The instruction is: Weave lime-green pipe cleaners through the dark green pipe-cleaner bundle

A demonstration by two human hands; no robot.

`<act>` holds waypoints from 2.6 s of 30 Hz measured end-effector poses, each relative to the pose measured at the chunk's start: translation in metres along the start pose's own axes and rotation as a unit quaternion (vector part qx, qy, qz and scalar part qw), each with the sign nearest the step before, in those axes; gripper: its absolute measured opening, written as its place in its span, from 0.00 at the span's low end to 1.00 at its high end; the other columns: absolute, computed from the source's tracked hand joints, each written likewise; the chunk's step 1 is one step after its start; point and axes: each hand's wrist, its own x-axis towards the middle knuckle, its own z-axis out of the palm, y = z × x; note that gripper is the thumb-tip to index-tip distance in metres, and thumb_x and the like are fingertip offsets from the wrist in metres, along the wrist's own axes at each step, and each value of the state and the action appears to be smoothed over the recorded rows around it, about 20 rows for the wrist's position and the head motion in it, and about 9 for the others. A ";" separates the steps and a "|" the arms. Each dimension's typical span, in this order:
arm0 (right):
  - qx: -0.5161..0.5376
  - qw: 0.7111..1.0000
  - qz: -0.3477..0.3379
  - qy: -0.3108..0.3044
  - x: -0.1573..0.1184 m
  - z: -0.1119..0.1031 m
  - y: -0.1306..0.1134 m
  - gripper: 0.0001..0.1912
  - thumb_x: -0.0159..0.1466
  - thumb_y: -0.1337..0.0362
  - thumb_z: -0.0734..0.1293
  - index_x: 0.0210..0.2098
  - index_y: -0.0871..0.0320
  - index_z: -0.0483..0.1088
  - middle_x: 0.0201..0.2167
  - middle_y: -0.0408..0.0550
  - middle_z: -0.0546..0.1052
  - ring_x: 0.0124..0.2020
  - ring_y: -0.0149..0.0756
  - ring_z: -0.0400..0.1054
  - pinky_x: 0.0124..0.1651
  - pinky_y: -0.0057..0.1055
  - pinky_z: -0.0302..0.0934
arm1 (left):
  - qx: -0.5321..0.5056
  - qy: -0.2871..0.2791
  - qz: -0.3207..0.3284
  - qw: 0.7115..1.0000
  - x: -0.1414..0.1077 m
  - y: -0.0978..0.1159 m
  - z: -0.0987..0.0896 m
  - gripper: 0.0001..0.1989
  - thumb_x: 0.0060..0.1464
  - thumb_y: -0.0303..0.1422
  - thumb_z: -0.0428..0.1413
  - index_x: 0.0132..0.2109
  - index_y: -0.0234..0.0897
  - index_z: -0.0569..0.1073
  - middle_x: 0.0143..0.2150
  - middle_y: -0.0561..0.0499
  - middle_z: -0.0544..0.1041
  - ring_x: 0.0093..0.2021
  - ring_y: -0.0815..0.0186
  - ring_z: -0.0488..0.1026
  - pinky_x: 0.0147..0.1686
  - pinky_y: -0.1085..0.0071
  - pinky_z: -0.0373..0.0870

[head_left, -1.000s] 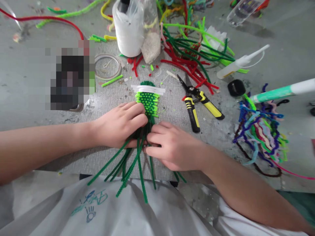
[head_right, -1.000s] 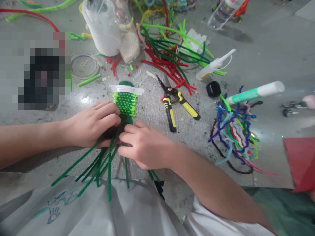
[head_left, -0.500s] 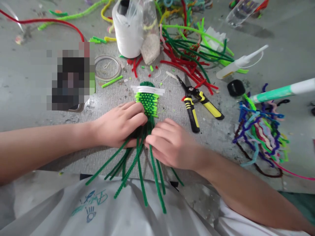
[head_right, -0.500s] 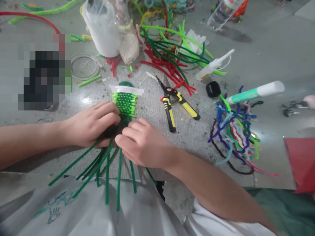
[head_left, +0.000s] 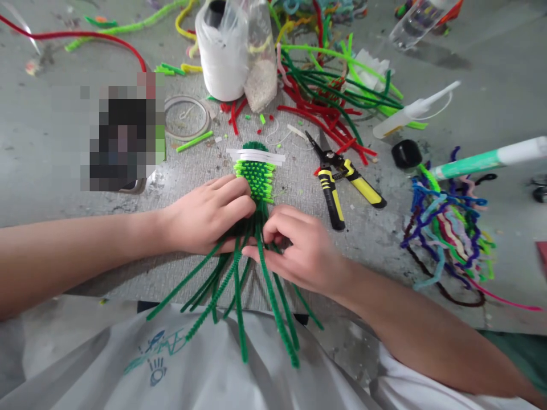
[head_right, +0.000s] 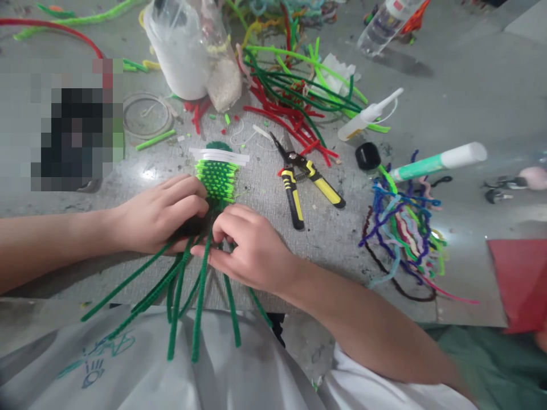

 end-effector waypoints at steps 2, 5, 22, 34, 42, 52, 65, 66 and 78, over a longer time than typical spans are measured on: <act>0.018 0.999 0.028 -0.004 0.001 0.000 0.000 0.23 0.74 0.51 0.76 0.31 0.52 0.65 0.30 0.39 0.70 0.30 0.32 0.61 0.36 0.32 0.58 | -0.005 -0.003 -0.005 1.000 0.000 0.000 0.000 0.13 0.77 0.45 0.51 0.49 0.40 0.70 0.44 0.42 0.77 0.41 0.55 0.72 0.39 0.59 0.75; 0.070 0.994 0.085 -0.013 0.003 0.000 0.000 0.25 0.71 0.47 0.78 0.30 0.52 0.64 0.30 0.38 0.70 0.30 0.31 0.60 0.34 0.31 0.57 | -0.003 0.002 -0.004 1.000 0.001 0.000 0.000 0.13 0.78 0.44 0.51 0.48 0.40 0.70 0.43 0.42 0.77 0.40 0.55 0.72 0.38 0.60 0.74; 0.167 0.934 0.316 -0.002 0.002 -0.004 0.003 0.32 0.54 0.54 0.85 0.48 0.49 0.65 0.29 0.29 0.68 0.21 0.24 0.56 0.23 0.27 0.50 | 0.006 0.013 -0.013 1.000 0.001 0.000 0.002 0.15 0.78 0.47 0.52 0.48 0.41 0.70 0.42 0.44 0.75 0.39 0.56 0.71 0.37 0.61 0.72; 0.339 0.854 0.389 -0.067 0.009 -0.008 0.000 0.40 0.52 0.53 0.86 0.54 0.49 0.62 0.23 0.27 0.71 0.21 0.29 0.65 0.23 0.26 0.51 | 0.010 0.014 -0.010 1.000 0.001 0.001 0.002 0.12 0.78 0.43 0.51 0.48 0.40 0.70 0.42 0.42 0.76 0.39 0.55 0.70 0.36 0.60 0.71; 0.434 0.792 0.421 -0.083 0.010 -0.014 0.001 0.41 0.50 0.58 0.88 0.52 0.50 0.63 0.28 0.31 0.81 0.17 0.26 0.67 0.18 0.24 0.57 | 0.017 0.025 -0.004 1.000 0.002 0.002 0.004 0.10 0.78 0.39 0.49 0.47 0.39 0.69 0.42 0.41 0.75 0.39 0.55 0.69 0.36 0.61 0.71; 0.456 0.786 0.414 -0.052 0.009 -0.017 -0.008 0.26 0.59 0.58 0.80 0.48 0.50 0.63 0.31 0.39 0.87 0.15 0.26 0.65 0.18 0.26 0.62 | 0.021 0.003 -0.011 1.000 0.002 0.001 0.000 0.10 0.78 0.40 0.50 0.49 0.40 0.69 0.43 0.43 0.75 0.40 0.55 0.71 0.35 0.62 0.70; 0.314 0.851 0.416 -0.054 0.008 -0.018 -0.012 0.19 0.62 0.56 0.75 0.46 0.49 0.65 0.29 0.36 0.81 0.19 0.29 0.66 0.22 0.27 0.61 | 0.011 0.022 -0.018 1.000 0.000 0.002 0.006 0.10 0.77 0.41 0.55 0.47 0.40 0.70 0.43 0.44 0.74 0.40 0.55 0.71 0.38 0.61 0.69; 0.318 0.853 0.410 -0.064 0.008 -0.018 -0.012 0.19 0.62 0.56 0.75 0.47 0.50 0.65 0.27 0.35 0.80 0.20 0.30 0.67 0.23 0.28 0.61 | 0.009 0.021 -0.018 1.000 0.000 0.001 0.006 0.10 0.77 0.41 0.55 0.47 0.40 0.71 0.43 0.44 0.75 0.40 0.55 0.71 0.38 0.61 0.69; 0.364 0.852 0.371 -0.072 0.009 -0.014 0.000 0.20 0.52 0.67 0.68 0.43 0.49 0.64 0.28 0.33 0.79 0.24 0.30 0.72 0.27 0.27 0.64 | -0.011 0.044 -0.034 0.998 -0.001 -0.001 0.001 0.09 0.75 0.40 0.56 0.47 0.40 0.70 0.43 0.44 0.73 0.38 0.58 0.68 0.34 0.62 0.70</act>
